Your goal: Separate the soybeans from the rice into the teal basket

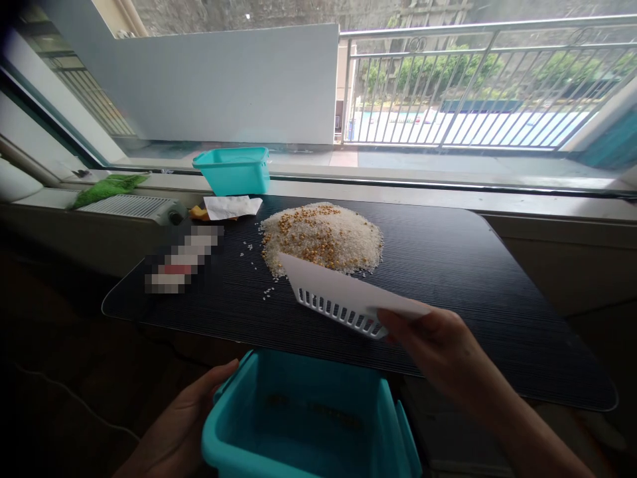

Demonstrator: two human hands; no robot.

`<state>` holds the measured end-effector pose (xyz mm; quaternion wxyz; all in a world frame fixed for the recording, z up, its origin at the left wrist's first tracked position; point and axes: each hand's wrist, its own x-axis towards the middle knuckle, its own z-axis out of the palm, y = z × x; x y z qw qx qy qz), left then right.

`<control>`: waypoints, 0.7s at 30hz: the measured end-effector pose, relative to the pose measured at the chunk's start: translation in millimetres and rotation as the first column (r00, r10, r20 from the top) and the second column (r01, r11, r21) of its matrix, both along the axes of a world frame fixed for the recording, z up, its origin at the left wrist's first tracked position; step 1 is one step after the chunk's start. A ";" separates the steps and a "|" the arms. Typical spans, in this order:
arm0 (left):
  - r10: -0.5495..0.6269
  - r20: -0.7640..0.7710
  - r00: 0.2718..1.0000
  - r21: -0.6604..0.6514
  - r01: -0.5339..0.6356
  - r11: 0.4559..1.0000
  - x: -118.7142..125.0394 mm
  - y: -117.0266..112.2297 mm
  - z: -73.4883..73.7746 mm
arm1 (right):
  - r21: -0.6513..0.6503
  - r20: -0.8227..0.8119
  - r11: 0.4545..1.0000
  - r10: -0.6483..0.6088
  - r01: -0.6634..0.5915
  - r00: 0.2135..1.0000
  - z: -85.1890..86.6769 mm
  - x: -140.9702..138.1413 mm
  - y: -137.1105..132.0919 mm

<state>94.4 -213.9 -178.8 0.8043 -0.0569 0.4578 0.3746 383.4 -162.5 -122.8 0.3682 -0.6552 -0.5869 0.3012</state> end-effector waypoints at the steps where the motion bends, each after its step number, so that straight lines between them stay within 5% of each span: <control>1: 0.005 0.005 1.000 -0.002 -0.005 1.000 -0.1 -0.1 0.2 | -0.030 -0.010 1.000 -0.007 0.006 1.000 -0.7 3.3 4.4; 7: 0.026 0.024 0.999 -0.005 -0.026 1.000 -1.5 0.8 -1.3 | -0.004 0.088 0.983 -0.184 0.185 0.979 -4.9 24.5 23.1; 21: 0.006 -0.019 1.000 0.016 -0.005 1.000 -0.2 -1.7 -4.0 | 0.017 0.083 0.998 -0.060 0.059 0.995 -3.5 17.8 38.6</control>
